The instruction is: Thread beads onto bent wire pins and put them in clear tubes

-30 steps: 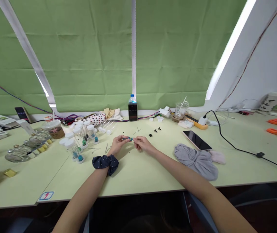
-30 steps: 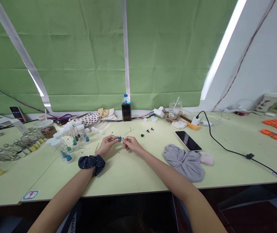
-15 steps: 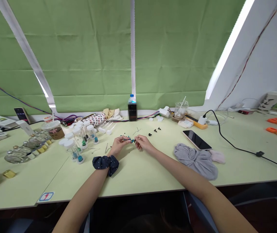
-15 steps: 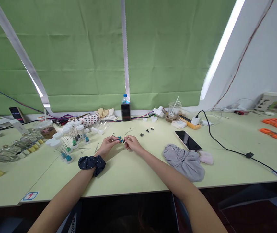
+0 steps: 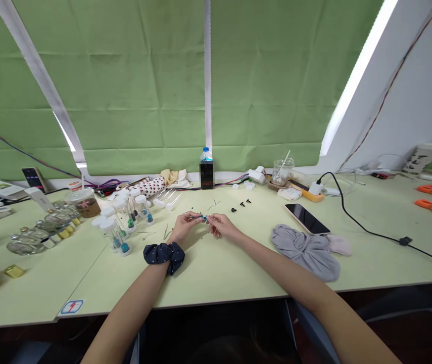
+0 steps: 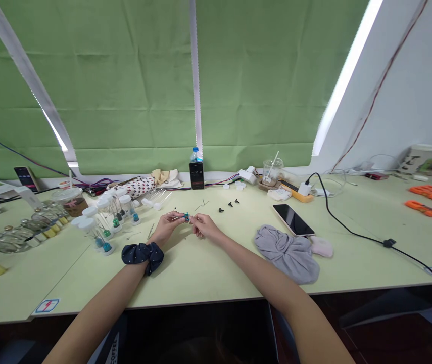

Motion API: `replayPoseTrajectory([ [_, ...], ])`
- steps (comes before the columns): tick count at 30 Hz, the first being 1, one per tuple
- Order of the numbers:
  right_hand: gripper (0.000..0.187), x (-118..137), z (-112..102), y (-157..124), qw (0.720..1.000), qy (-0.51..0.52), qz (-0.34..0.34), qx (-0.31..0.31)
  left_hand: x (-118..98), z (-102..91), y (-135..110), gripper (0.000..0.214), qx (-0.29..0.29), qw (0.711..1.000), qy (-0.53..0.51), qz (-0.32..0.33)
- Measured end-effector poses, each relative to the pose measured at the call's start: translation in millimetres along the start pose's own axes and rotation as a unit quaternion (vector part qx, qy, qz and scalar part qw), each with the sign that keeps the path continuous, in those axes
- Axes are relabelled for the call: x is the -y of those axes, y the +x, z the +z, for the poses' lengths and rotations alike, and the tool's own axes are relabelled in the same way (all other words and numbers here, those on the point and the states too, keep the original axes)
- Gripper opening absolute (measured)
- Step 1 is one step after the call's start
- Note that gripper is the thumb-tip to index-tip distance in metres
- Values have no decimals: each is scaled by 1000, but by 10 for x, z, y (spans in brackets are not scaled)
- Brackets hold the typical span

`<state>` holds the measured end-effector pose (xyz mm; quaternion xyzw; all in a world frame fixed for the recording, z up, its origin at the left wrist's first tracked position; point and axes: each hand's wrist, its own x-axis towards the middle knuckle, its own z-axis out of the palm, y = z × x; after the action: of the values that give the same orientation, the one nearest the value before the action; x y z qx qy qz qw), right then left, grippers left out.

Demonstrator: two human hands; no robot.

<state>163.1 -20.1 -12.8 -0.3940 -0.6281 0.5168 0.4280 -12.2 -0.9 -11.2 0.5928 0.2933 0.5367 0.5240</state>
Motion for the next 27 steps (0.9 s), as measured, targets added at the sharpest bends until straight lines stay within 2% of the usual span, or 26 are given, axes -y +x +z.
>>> replayPoseTrajectory([
  [6, 37, 5, -27, 13, 999, 1, -6, -39, 24, 10, 1, 23, 4, 1000, 6, -6],
  [20, 43, -23, 7, 8, 1000, -4, -1, 13, 5, -4, 3, 21, 2, 1000, 2, 2],
  [27, 40, -16, -4, 7, 1000, 0, -8, -4, 18, 5, 0, 21, 3, 1000, 4, 1],
])
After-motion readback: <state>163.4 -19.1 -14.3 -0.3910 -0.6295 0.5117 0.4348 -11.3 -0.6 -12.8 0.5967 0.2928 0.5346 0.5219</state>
